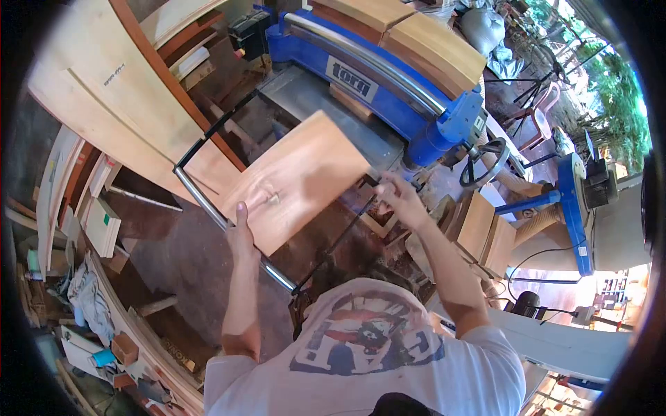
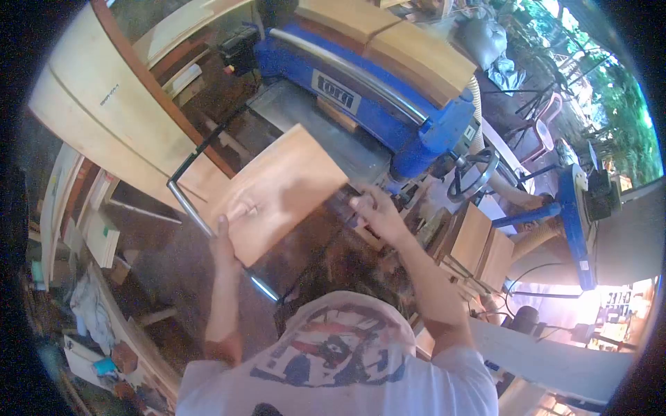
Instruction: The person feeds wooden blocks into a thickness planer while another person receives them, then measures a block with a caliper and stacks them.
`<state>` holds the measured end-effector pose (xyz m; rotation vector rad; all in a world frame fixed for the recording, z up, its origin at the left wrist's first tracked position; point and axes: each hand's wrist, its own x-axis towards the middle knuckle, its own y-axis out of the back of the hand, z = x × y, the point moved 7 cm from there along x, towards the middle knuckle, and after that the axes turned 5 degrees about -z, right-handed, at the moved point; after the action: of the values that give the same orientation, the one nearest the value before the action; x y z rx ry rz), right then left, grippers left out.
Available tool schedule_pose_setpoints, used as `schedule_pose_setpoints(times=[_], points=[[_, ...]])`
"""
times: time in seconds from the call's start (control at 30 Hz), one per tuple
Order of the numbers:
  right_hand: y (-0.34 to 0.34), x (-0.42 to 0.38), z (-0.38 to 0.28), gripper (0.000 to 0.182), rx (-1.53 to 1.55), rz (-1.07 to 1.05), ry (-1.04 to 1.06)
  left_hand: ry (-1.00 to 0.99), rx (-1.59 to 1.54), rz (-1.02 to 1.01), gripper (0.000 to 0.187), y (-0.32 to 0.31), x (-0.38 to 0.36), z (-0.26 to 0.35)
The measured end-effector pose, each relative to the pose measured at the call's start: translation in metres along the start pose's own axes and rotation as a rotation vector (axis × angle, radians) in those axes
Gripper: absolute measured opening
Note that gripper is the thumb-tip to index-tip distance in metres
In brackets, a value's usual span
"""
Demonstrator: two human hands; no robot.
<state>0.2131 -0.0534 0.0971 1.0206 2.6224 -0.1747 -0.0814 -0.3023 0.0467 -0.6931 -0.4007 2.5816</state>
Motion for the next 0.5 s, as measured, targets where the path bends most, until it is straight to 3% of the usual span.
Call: schedule_pose_setpoints(times=[0.03, 0.13, 0.3, 0.4, 0.5], points=[[-0.004, -0.004, 0.01, 0.061, -0.016, 0.02, 0.013, -0.014, 0.049, 0.055, 0.054, 0.003, 0.02, -0.019], [-0.012, -0.029, 0.04, 0.057, -0.038, 0.059, 0.025, 0.057, -0.086, 0.002, 0.057, 0.007, 0.09, -0.076], [0.017, -0.077, 0.13, 0.049, -0.065, 0.176, -0.123, 0.087, 0.049, -0.007, 0.063, -0.069, 0.117, -0.065], [0.035, -0.116, 0.165, 0.045, -0.401, 0.237, -0.17, 0.082, 0.122, 0.028, 0.065, -0.107, 0.15, -0.085], [0.039, -0.153, 0.159, 0.055, -0.647, 0.281, -0.238, 0.073, 0.262, 0.066, 0.068, -0.146, 0.175, -0.109]])
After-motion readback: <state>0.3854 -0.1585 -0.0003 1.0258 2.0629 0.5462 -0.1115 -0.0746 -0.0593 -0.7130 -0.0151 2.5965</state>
